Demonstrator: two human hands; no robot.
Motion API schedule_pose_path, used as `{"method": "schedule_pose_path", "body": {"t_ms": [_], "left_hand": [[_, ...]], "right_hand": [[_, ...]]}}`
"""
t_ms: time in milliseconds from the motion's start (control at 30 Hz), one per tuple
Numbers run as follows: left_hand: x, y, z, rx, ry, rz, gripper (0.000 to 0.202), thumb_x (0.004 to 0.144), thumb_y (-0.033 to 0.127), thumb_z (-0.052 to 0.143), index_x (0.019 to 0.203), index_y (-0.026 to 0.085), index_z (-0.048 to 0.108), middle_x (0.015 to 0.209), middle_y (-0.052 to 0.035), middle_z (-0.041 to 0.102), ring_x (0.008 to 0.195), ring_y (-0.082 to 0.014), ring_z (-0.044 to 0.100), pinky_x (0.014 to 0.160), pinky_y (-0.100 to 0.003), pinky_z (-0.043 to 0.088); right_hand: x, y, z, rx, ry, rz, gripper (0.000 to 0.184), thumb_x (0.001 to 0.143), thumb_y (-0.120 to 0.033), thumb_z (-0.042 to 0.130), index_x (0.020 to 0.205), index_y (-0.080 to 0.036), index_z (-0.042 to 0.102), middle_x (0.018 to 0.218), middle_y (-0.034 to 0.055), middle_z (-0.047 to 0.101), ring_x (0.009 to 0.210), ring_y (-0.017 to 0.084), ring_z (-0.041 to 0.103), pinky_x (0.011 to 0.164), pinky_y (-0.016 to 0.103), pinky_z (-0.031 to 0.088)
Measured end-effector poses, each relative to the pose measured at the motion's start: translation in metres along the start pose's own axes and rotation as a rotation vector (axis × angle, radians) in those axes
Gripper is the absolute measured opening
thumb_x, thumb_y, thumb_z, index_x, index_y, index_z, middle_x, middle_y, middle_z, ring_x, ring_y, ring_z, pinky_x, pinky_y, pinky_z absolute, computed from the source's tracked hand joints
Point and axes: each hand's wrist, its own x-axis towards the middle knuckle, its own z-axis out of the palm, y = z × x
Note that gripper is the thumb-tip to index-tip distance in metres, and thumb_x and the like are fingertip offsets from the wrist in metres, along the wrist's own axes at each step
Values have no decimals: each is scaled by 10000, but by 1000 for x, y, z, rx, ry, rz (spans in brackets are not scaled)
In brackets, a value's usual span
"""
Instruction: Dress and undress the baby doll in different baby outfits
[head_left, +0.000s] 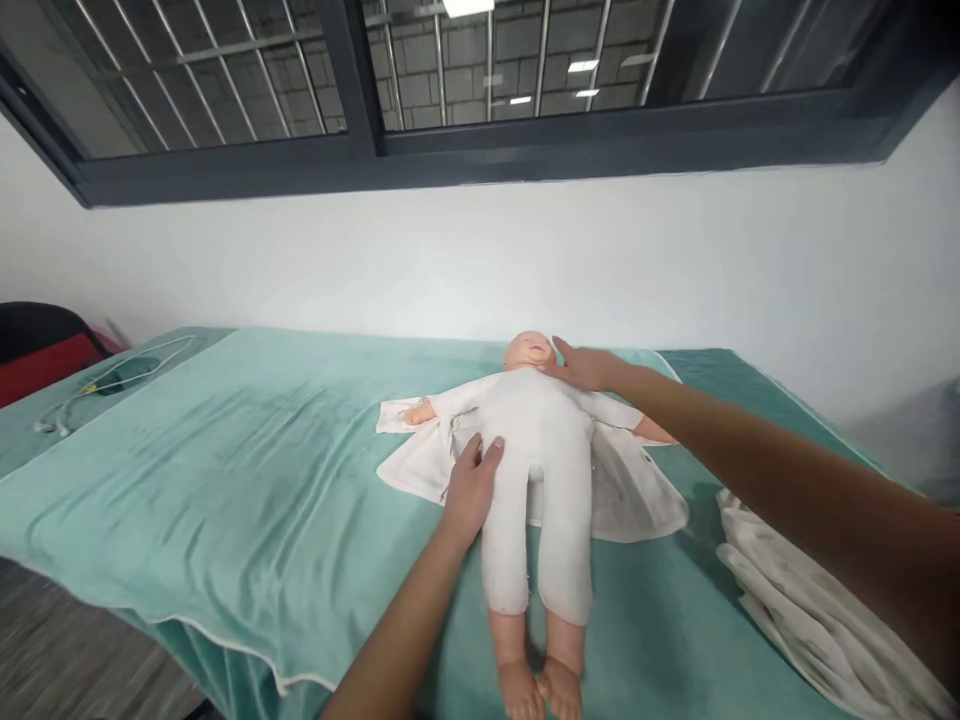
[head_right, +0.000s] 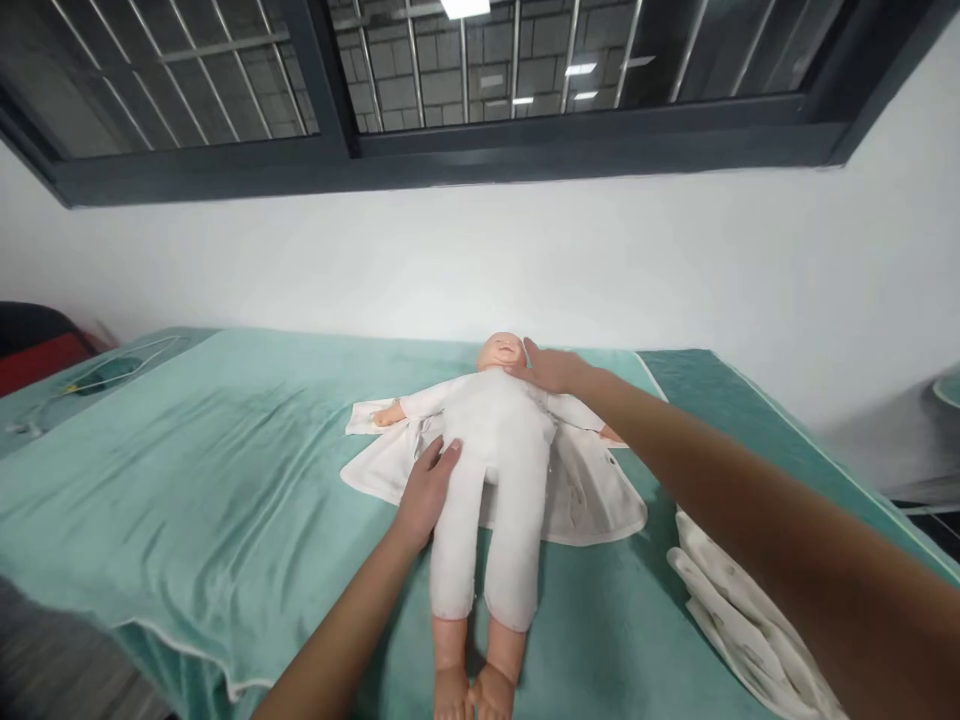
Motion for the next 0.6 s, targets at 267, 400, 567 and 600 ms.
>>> {"method": "schedule_pose_path", "body": {"t_ms": [267, 400, 567, 600], "left_hand": [[37, -7, 7, 323, 208, 135, 305, 953, 312, 378, 931, 209, 664, 920, -74, 722, 871, -222, 648, 797, -345, 486], [58, -16, 8, 611, 178, 182, 297, 942, 210, 367, 920, 185, 662, 951, -133, 711, 885, -250, 652, 782, -361, 464], [62, -20, 1, 831, 154, 306, 300, 951, 198, 371, 1023, 166, 660, 1054, -141, 685, 978, -259, 618, 822, -378, 464], [62, -19, -1, 863, 172, 357, 302, 952, 198, 375, 1041, 169, 662, 1093, -137, 673, 1020, -261, 597, 859, -386, 459]], "right_hand": [[1, -110, 42, -291, 50, -493, 458, 942, -434, 478, 1319, -175, 506, 1320, 150, 575, 1200, 311, 519, 904, 408, 430], [23, -140, 89, -409, -190, -469, 344, 917, -398, 522, 1161, -169, 601, 1202, 155, 630, 1086, 319, 583, 859, 415, 435], [37, -136, 93, -398, -199, -429, 352, 901, -459, 539, 1087, -174, 633, 1095, 152, 669, 953, 308, 633, 768, 381, 439], [35, -133, 88, -397, -181, -430, 347, 917, -457, 512, 1094, -182, 628, 1096, 146, 667, 957, 303, 630, 765, 375, 436]]}}
